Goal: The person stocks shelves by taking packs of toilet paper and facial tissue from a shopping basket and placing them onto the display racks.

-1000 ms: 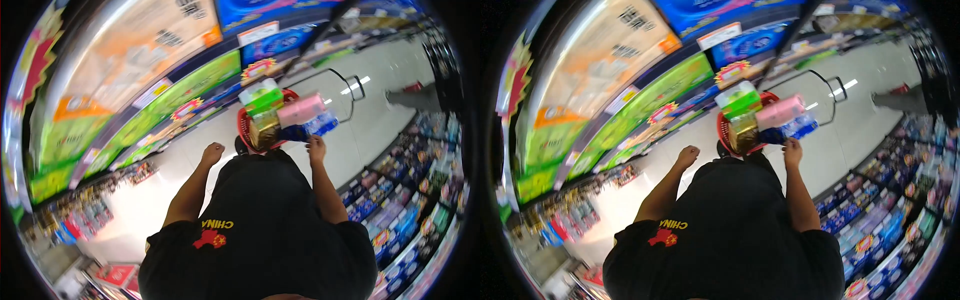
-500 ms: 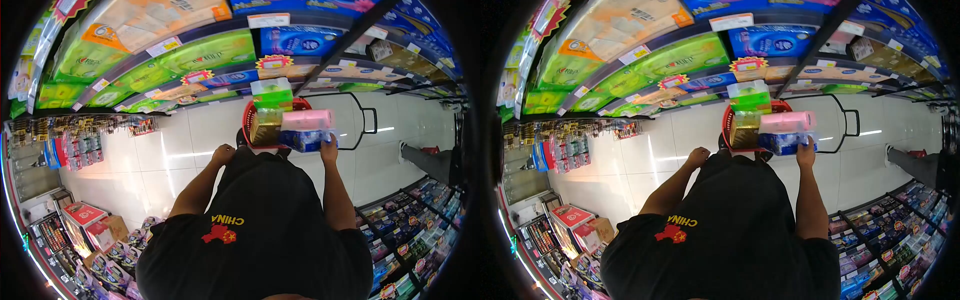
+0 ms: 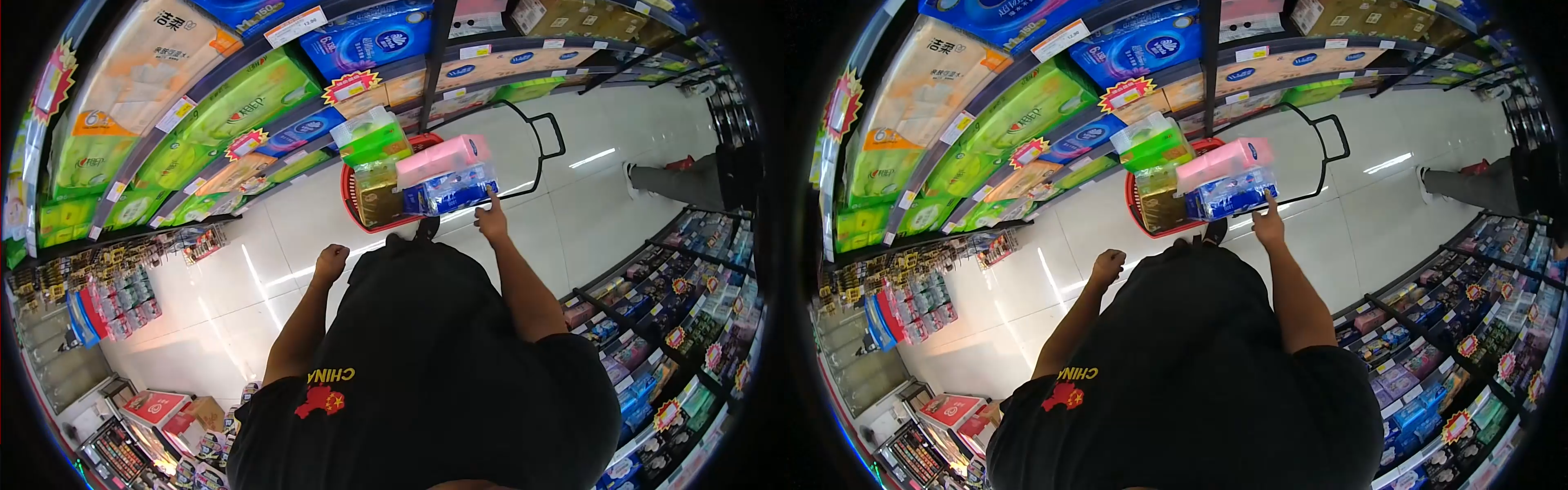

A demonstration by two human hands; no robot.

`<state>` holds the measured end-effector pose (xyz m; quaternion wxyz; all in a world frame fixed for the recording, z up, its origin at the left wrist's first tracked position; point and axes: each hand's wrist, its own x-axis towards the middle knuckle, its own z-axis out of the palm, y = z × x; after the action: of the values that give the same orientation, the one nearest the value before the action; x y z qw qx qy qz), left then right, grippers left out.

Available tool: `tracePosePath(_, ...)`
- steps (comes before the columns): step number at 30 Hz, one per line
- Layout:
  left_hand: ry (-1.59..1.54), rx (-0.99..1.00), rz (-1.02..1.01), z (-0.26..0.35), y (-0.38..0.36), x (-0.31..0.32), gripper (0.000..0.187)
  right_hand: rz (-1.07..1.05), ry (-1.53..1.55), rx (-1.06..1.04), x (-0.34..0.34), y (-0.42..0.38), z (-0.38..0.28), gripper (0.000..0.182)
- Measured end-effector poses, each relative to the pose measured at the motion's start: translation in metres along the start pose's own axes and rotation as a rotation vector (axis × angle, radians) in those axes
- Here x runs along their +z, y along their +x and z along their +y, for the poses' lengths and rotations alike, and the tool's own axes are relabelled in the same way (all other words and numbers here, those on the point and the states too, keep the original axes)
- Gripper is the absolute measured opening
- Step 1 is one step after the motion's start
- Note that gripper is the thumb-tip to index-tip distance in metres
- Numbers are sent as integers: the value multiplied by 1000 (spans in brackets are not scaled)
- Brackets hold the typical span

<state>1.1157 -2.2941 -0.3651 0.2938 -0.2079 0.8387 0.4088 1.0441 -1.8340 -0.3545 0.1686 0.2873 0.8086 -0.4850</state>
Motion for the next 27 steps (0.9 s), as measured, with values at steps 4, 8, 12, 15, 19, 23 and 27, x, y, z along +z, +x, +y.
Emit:
tracePosePath(4, -85, -2, 24, 23, -15, 16, 40, -174, 158, 218, 11, -34, 16, 65)
tracePosePath(8, -125, -40, -59, 7, -22, 46, 39, -228, -182, 96, 1, -64, 26, 59)
tracePosePath(12, 11, -38, -174, -3, -38, 62, 39, -256, -137, 139, -18, -83, 39, 53)
tracePosePath(15, -22, -58, -88, -19, -39, 73, 40, -212, -320, 52, -33, -76, 55, 45)
tracePosePath(19, -83, -109, 13, -3, -40, 68, 39, -258, -288, 53, -53, -42, 71, 39)
tracePosePath(23, -377, -296, 126, 52, -39, 78, 32, -362, -227, -106, -75, 19, 87, 37)
tracePosePath(27, -680, -359, 181, 130, -39, 114, 32, -411, -148, -43, -125, 43, 48, 31)
